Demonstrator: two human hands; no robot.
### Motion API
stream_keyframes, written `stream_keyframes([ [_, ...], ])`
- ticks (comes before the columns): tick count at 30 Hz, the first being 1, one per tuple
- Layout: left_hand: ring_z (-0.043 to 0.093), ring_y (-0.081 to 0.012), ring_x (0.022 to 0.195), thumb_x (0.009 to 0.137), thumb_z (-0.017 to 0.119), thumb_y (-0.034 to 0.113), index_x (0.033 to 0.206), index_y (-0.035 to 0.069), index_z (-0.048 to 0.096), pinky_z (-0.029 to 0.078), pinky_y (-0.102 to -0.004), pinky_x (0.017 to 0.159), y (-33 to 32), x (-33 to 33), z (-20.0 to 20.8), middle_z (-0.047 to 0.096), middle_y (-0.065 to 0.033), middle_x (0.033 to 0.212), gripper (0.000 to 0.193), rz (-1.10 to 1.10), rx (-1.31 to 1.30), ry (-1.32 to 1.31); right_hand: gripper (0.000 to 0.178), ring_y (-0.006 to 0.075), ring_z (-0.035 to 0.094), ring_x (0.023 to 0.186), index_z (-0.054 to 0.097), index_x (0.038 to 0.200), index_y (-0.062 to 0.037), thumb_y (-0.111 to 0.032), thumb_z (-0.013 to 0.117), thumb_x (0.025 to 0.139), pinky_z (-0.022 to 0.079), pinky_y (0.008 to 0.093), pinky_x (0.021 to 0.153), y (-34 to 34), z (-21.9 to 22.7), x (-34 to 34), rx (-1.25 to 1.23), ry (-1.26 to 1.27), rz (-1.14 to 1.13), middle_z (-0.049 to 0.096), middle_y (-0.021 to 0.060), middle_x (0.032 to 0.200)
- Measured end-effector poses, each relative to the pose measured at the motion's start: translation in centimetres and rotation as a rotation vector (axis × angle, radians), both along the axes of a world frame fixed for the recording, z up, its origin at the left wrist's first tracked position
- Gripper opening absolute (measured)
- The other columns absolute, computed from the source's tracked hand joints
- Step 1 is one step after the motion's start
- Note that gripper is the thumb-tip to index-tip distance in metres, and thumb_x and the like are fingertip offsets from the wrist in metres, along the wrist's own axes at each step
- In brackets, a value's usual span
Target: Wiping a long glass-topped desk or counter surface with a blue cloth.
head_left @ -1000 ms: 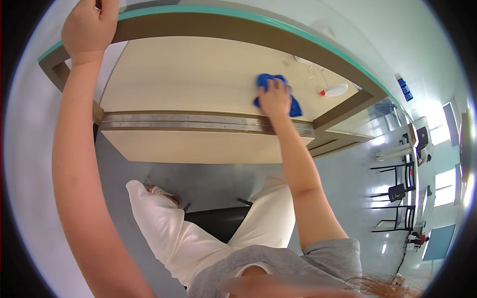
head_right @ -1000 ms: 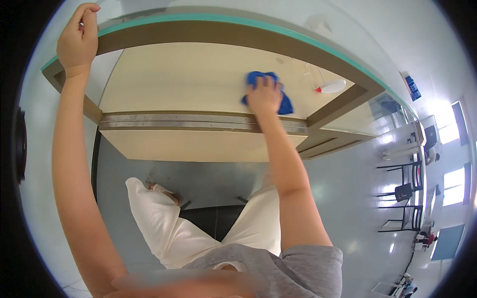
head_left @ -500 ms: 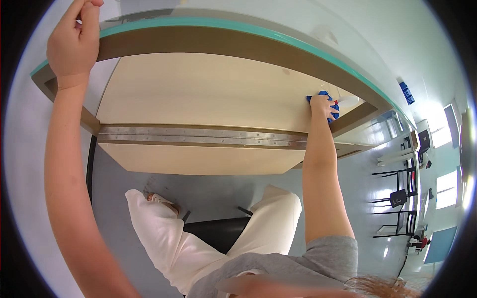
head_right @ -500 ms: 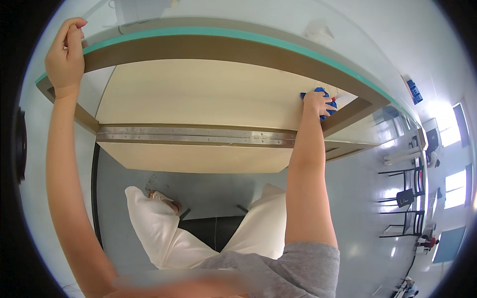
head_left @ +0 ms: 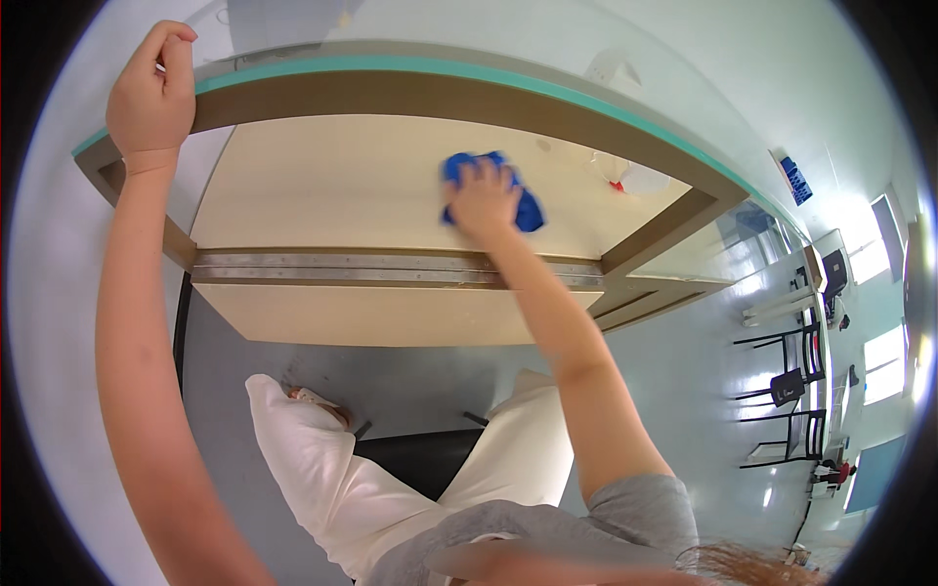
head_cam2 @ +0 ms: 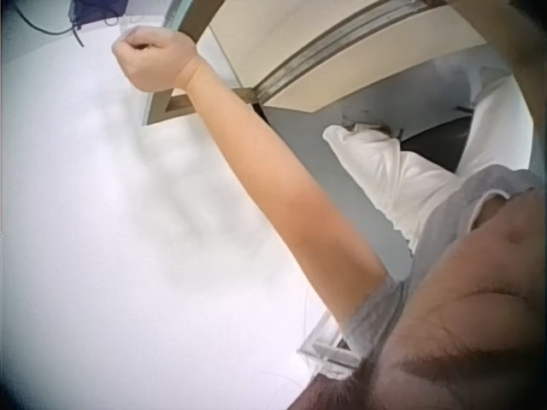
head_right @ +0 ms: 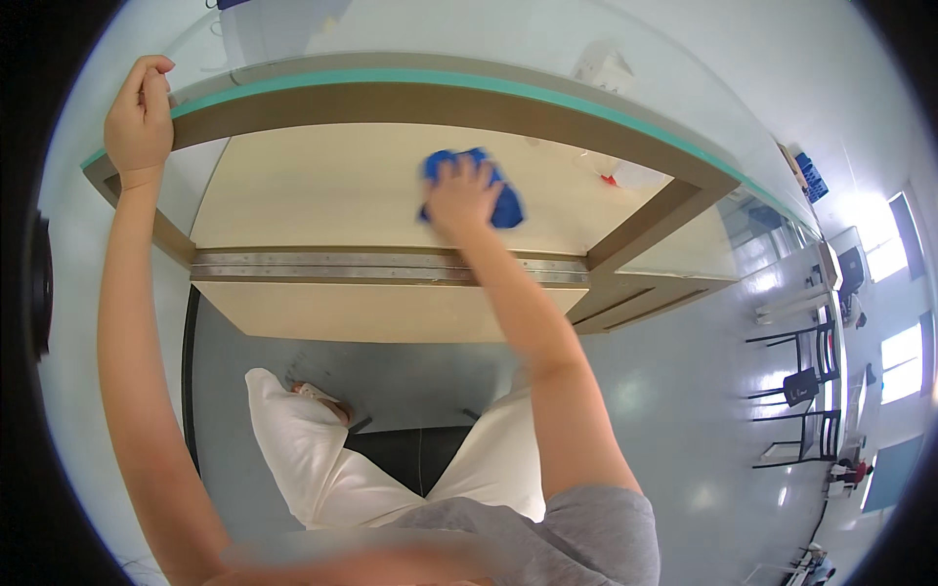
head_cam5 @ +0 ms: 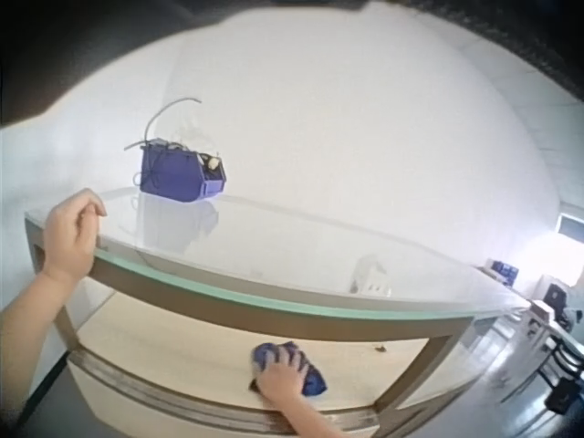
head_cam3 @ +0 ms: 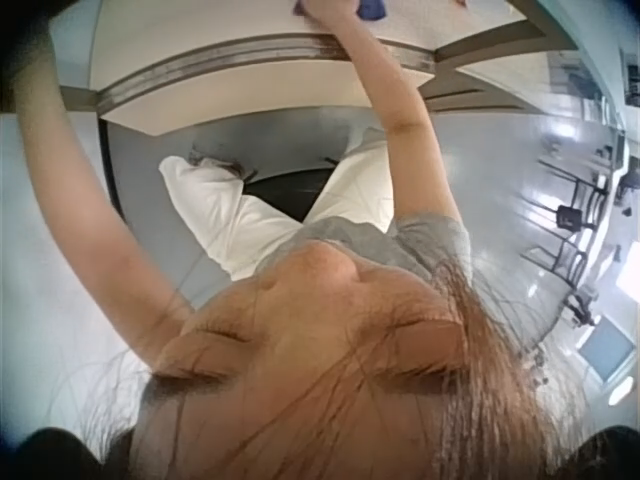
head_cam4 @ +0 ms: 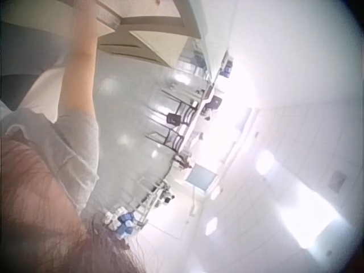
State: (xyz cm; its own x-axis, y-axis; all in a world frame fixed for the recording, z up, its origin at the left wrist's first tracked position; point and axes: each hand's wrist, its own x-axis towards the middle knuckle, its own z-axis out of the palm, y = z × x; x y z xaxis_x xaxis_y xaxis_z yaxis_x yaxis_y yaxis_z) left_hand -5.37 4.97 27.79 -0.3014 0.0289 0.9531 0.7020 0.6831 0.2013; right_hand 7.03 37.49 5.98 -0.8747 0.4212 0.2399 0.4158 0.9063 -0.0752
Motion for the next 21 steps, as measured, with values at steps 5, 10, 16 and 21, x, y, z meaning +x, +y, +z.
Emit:
stream_keyframes([
  [5,0.045,-0.0123,0.048,0.089,0.048,0.022,0.083,0.017,0.064,0.034,-0.0273,0.048,0.5,0.2,-0.3,0.051,0.0031,0.060,0.018,-0.023,-0.027,0.016,0.045,0.0405,0.036,0.132,0.057,0.126,-0.0165,-0.041,0.055,0.088,0.031,0.0575,0.106,-7.6,0.3,2.6,-0.088,0.149,0.438,0.044,0.0120,0.139],
  [10,0.044,-0.0114,0.048,0.089,0.047,0.021,0.081,0.016,0.064,0.034,-0.0266,0.048,0.0,0.7,0.0,0.052,0.0022,0.059,0.019,-0.044,-0.027,-0.020,0.042,0.0322,0.043,0.128,0.058,0.122,-0.0104,-0.037,0.053,0.090,0.035,0.0444,0.107,0.8,0.0,0.7,-0.052,0.172,0.279,0.051,0.0103,0.135],
  [16,0.048,-0.0097,0.047,0.090,0.047,0.019,0.081,0.015,0.065,0.034,-0.0246,0.048,0.4,1.6,0.3,0.050,0.0020,0.054,0.020,-0.092,-0.007,-0.017,0.060,0.0337,0.033,0.137,0.042,0.141,-0.0146,-0.050,0.043,0.093,0.030,0.0473,0.110,18.0,-1.1,-0.6,0.009,0.105,-0.448,0.038,0.0098,0.148],
  [21,0.055,-0.0088,0.049,0.091,0.046,0.018,0.082,0.014,0.065,0.036,-0.0232,0.049,0.1,1.7,0.3,0.052,0.0017,0.054,0.022,-0.089,-0.015,-0.025,0.063,0.0300,0.038,0.134,0.042,0.141,-0.0168,-0.054,0.046,0.091,0.035,0.0462,0.105,16.5,2.2,-3.0,-0.124,0.267,-0.409,0.042,0.0110,0.145],
])
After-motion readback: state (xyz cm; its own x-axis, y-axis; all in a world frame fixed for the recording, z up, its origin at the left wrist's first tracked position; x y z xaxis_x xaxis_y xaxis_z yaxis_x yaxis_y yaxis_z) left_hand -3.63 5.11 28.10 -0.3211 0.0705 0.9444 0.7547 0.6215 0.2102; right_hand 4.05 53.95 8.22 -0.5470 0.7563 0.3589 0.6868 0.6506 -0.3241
